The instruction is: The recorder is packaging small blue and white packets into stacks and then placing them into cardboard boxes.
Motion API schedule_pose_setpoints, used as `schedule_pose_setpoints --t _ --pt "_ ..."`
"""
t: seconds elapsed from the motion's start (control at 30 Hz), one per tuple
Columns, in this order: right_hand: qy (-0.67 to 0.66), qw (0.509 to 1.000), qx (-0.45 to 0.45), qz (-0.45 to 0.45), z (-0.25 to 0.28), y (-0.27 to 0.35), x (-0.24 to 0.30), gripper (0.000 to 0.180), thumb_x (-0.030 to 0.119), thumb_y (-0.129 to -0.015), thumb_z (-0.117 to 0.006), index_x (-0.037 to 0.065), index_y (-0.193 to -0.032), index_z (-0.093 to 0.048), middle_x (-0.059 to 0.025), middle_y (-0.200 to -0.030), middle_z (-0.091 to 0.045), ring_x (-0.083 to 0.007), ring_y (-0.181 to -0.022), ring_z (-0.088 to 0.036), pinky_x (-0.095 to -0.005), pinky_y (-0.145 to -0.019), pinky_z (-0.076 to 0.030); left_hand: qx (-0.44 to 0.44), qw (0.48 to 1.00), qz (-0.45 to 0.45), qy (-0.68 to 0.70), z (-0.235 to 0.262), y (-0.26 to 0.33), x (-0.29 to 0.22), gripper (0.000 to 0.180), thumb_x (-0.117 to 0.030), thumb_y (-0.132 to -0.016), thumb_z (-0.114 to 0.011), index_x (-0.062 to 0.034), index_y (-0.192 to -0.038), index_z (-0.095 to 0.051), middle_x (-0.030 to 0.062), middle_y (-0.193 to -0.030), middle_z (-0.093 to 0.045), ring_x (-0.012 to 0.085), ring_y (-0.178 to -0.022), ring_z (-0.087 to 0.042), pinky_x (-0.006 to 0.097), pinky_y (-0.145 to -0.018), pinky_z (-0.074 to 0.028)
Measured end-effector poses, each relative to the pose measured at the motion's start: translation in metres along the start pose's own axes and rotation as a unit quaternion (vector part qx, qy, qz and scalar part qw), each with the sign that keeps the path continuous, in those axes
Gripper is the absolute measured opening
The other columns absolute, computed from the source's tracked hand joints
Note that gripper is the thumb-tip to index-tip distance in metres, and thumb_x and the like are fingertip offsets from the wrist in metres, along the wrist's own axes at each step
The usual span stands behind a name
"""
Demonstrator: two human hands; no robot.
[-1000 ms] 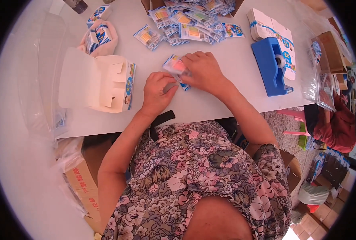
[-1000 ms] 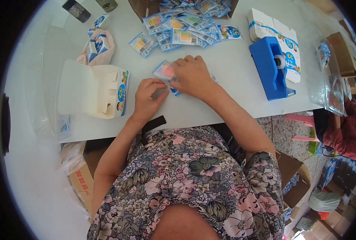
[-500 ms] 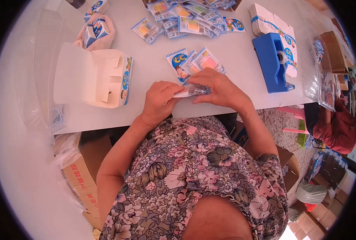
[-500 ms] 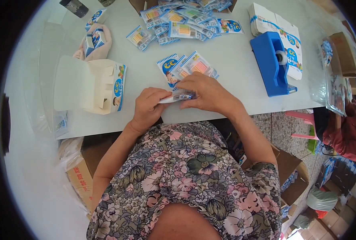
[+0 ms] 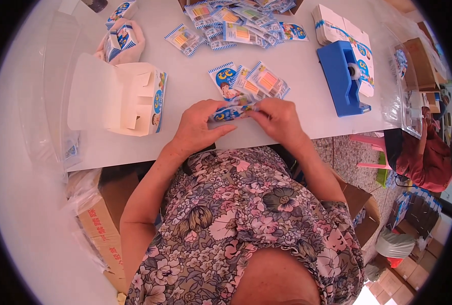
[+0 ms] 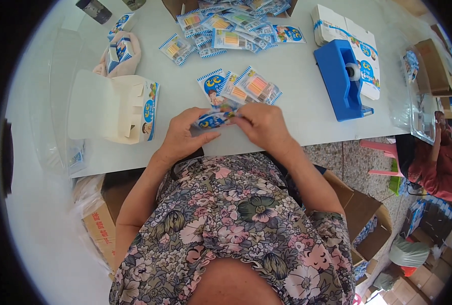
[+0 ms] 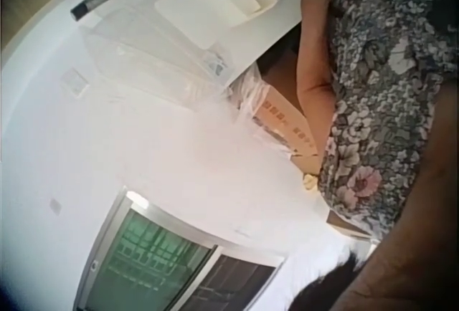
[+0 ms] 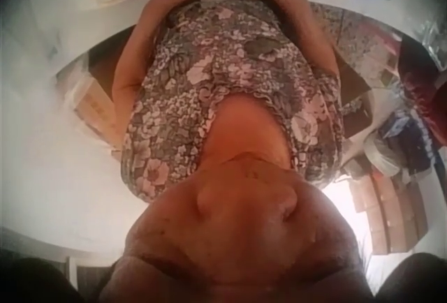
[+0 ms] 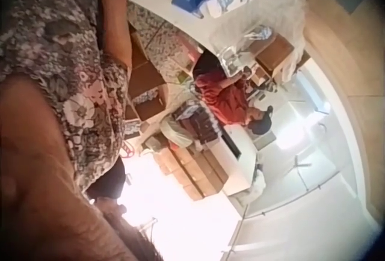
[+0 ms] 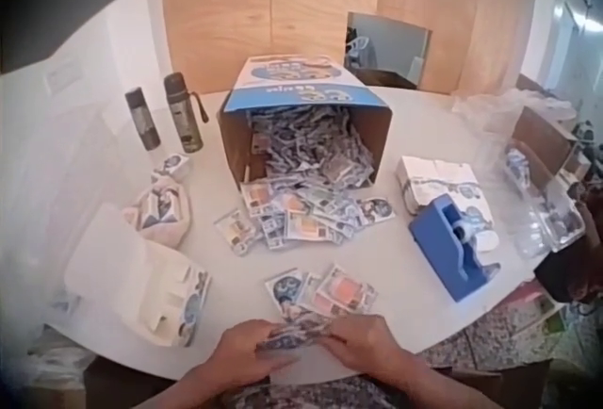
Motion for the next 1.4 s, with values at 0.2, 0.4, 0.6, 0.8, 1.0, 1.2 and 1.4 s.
schedule_pose_setpoints --t 0.2,0.4,0.6,0.8,1.0,1.2,1.4 --pt "0.040 0.981 -0.172 0.077 0.062 -0.001 0.006 0.039 0.011 -0.073 -0.083 0.002 -0.108 -0.069 -0.0140 -0.108 -0.068 -0.0295 -0.098 -0.066 -0.0373 -0.082 -0.053 0.086 0.993 -0.048 -0.057 -0.015 0.009 -0.010 0.034 -0.006 -0.075 -0.080 -0.0056 -0.107 -0.068 0.0102 -0.092 -0.064 0.0275 -0.085 -0.064 0.036 -0.076 -0.052" --pt "0.109 0.990 -0.088 0.013 0.039 0.000 -0.041 0.040 0.009 -0.076 -0.079 0.002 -0.114 -0.068 -0.0136 -0.114 -0.069 -0.0315 -0.102 -0.066 -0.0374 -0.090 -0.052 0.065 0.992 -0.107 -0.031 -0.029 0.008 -0.022 0.028 -0.004 -0.073 -0.080 -0.0090 -0.098 -0.069 0.0094 -0.100 -0.065 0.0290 -0.094 -0.062 0.037 -0.080 -0.051" --pt "-0.026 0.996 0.027 0.086 0.016 0.011 0.003 0.035 0.009 -0.078 -0.077 0.003 -0.111 -0.069 -0.0124 -0.105 -0.072 -0.0337 -0.088 -0.067 -0.0388 -0.089 -0.052 -0.021 0.969 -0.182 -0.167 -0.009 0.005 -0.056 0.032 0.002 -0.070 -0.077 -0.0065 -0.099 -0.066 0.0138 -0.115 -0.063 0.0321 -0.102 -0.062 0.039 -0.089 -0.051" --pt "0.116 0.983 -0.117 0.080 0.033 -0.011 -0.005 0.024 0.008 -0.076 -0.078 0.002 -0.099 -0.071 -0.0101 -0.099 -0.071 -0.0331 -0.085 -0.066 -0.0408 -0.085 -0.053 0.079 0.995 0.008 0.063 -0.033 0.013 0.001 0.036 0.009 -0.069 -0.075 -0.0085 -0.099 -0.067 0.0163 -0.126 -0.056 0.0335 -0.109 -0.061 0.037 -0.086 -0.053" --pt "0.038 0.986 -0.086 0.136 0.028 0.000 0.017 0.012 0.004 -0.080 -0.074 0.000 -0.091 -0.070 -0.0105 -0.091 -0.070 -0.0297 -0.080 -0.066 -0.0373 -0.075 -0.055 -0.044 0.993 -0.105 -0.011 -0.006 0.012 -0.026 0.032 0.011 -0.069 -0.072 -0.0070 -0.095 -0.065 0.0120 -0.111 -0.066 0.0315 -0.108 -0.062 0.037 -0.085 -0.053" --pt "-0.074 0.979 0.095 -0.162 -0.020 -0.043 -0.026 0.018 0.016 -0.084 -0.074 0.002 -0.096 -0.070 -0.0129 -0.100 -0.070 -0.0291 -0.083 -0.067 -0.0364 -0.073 -0.054 0.045 0.991 -0.108 -0.059 -0.013 0.020 -0.020 0.038 0.010 -0.065 -0.067 -0.0080 -0.099 -0.067 0.0077 -0.112 -0.068 0.0321 -0.104 -0.062 0.042 -0.089 -0.051" --pt "0.140 0.984 -0.040 0.104 -0.019 -0.076 0.028 0.057 0.014 -0.082 -0.074 0.018 -0.137 -0.057 -0.0144 -0.142 -0.052 -0.0280 -0.135 -0.047 -0.0507 -0.105 -0.041 0.043 0.994 -0.093 -0.027 -0.006 0.028 -0.009 0.045 0.008 -0.064 -0.066 -0.0067 -0.107 -0.066 0.0063 -0.107 -0.066 0.0302 -0.099 -0.059 0.040 -0.085 -0.051"
Point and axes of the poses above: each hand's wrist, its own y-axis away from the middle knuckle, its own z-axis out of the back of the hand, x = y × z, the point moved 10 cm from there along -y, towards the middle knuckle
